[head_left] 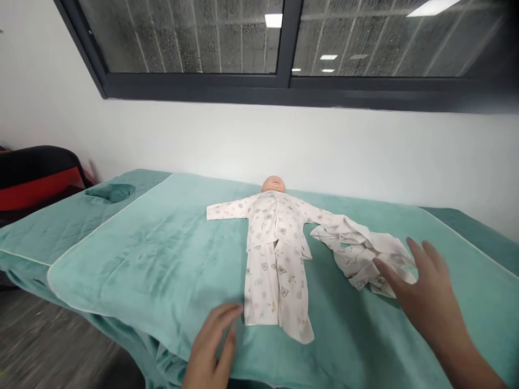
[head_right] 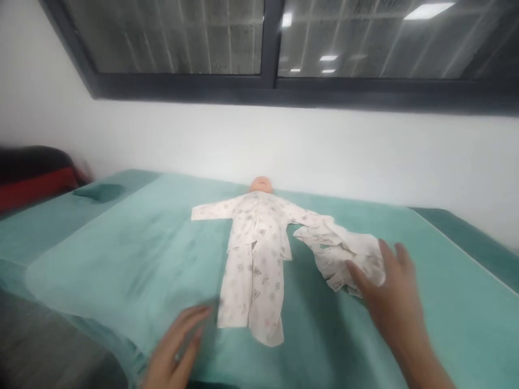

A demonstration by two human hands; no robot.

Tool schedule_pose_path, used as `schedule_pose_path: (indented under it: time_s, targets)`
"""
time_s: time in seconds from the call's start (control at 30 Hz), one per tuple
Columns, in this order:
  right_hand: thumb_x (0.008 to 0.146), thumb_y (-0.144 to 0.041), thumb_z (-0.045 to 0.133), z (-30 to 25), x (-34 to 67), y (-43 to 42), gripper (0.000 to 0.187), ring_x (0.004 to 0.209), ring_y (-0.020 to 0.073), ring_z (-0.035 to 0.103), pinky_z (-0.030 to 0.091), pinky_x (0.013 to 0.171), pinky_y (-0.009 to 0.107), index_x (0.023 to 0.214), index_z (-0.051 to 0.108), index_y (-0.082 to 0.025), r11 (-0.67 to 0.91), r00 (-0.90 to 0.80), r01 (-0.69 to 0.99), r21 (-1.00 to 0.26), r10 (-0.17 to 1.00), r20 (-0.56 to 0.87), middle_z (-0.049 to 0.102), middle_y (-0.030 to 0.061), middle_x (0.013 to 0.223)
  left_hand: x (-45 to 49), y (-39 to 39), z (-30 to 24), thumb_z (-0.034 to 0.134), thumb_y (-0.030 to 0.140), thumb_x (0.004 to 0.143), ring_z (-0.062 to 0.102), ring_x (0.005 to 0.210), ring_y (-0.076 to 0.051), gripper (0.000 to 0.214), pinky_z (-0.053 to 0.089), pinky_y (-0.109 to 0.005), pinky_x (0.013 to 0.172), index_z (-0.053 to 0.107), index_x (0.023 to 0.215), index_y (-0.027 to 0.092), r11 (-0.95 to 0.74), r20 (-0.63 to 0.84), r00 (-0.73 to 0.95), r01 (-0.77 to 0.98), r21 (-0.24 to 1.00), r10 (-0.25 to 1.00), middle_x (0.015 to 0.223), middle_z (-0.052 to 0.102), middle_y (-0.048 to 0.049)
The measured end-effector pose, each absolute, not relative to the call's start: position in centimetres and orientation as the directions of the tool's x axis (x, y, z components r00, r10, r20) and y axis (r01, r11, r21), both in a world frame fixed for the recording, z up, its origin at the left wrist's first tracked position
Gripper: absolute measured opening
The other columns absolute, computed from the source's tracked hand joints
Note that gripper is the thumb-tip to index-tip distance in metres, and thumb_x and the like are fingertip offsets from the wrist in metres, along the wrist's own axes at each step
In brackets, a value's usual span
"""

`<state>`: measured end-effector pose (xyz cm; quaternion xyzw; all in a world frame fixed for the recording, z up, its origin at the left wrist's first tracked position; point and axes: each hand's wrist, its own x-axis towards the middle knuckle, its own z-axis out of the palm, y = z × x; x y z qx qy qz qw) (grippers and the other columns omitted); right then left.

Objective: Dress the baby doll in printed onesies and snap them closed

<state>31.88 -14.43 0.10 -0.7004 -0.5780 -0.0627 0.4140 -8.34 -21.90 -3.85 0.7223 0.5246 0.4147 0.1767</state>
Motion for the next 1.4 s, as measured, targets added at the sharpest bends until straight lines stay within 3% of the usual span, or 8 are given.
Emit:
schedule_pose_path:
  time_s: [0.1,0.2,0.37,0.5,0.73,0.97,1.07,1.4]
  targets:
    - [0.084,-0.053,0.058,1.8,27.0,-12.5,0.057,0.133,0.035,0.043,0.037,0.109,0.053,0.134,0.052,-0.026,0.122,0.276,0.806,-0.579,0.788,0.551,0.046,0.0117,0.145,-6.5,-15.7,-1.7,0.043,0.024,0.095,0.064,0.106,-0.019,0.029,0.053,-0.034,0.096,0.067,0.113,0.027,-0.421,0.491,0.035,0.568,0.707,0.87,0.112,0.069,-0.005]
    - [0.086,-0.048,0.055,2.6,21.7,-6.8,0.046,0.103,0.0258,0.063,0.052,0.086,0.042,0.126,0.056,-0.025,0.188,0.214,0.602,-0.776,0.898,0.383,0.061,0.0111,0.127,-3.5,-7.7,0.4,0.042,0.026,0.095,0.06,0.111,-0.02,0.028,0.048,-0.039,0.101,0.065,0.112,0.025,-0.429,0.511,-0.019,0.518,0.74,0.859,0.116,0.066,-0.006]
    - [0.085,-0.036,0.049,3.3,16.5,5.6,0.028,0.093,0.021,0.061,0.047,0.084,0.036,0.102,0.062,-0.019,0.207,0.226,0.547,-0.811,0.897,0.381,0.068,0.0084,0.104,0.8,6.1,2.0,0.041,0.013,0.089,0.056,0.117,-0.021,0.037,0.042,-0.04,0.107,0.065,0.116,0.017,-0.496,0.549,0.044,0.491,0.716,0.835,0.121,0.064,-0.0091]
    - [0.08,-0.052,0.055,3.5,15.5,10.6,0.032,0.077,0.0203,0.057,0.042,0.072,0.033,0.083,0.058,-0.021,0.08,0.139,0.686,-0.723,0.961,0.238,0.066,0.0058,0.086,1.7,12.1,1.2,0.041,0.013,0.089,0.056,0.116,-0.021,0.035,0.04,-0.039,0.108,0.068,0.111,0.016,-0.471,0.468,0.143,0.504,0.724,0.872,0.119,0.064,-0.009]
    - [0.082,-0.042,0.053,3.2,16.2,11.9,0.025,0.063,0.0159,0.047,0.034,0.062,0.029,0.065,0.051,-0.023,0.081,0.118,0.683,-0.726,0.969,0.219,0.059,-0.0005,0.065,1.6,12.4,1.2,0.035,0.014,0.092,0.051,0.119,-0.023,0.042,0.039,-0.042,0.106,0.068,0.116,0.024,-0.434,0.38,0.218,0.557,0.708,0.899,0.127,0.06,-0.0046]
    - [0.076,-0.032,0.055,2.4,16.7,12.3,0.014,0.066,0.0158,0.051,0.039,0.066,0.03,0.081,0.063,-0.02,0.103,0.284,0.499,-0.86,0.919,0.275,0.066,0.0025,0.084,1.5,11.9,1.4,0.043,0.016,0.091,0.052,0.119,-0.02,0.033,0.039,-0.038,0.106,0.068,0.111,0.025,-0.466,0.43,0.187,0.454,0.759,0.883,0.123,0.063,-0.0031]
    - [0.074,-0.025,0.054,2.5,16.5,11.5,0.031,0.062,0.0137,0.049,0.04,0.067,0.03,0.104,0.063,-0.022,0.205,0.201,0.472,-0.857,0.922,0.331,0.067,0.0031,0.1,1.0,10.9,1.1,0.052,0.021,0.089,0.053,0.121,-0.019,0.022,0.037,-0.036,0.109,0.07,0.102,0.026,-0.488,0.454,0.183,0.384,0.784,0.872,0.122,0.063,-0.0026]
    - [0.085,-0.035,0.053,3.5,16.8,9.1,0.019,0.069,0.0135,0.05,0.038,0.068,0.027,0.084,0.066,-0.021,0.286,0.004,0.461,-0.84,0.946,0.325,0.064,-0.0012,0.081,0.7,9.1,2.1,0.055,0.034,0.092,0.046,0.131,-0.022,0.02,0.033,-0.043,0.114,0.072,0.1,0.029,-0.443,0.365,0.253,0.441,0.781,0.896,0.134,0.058,-0.0019]
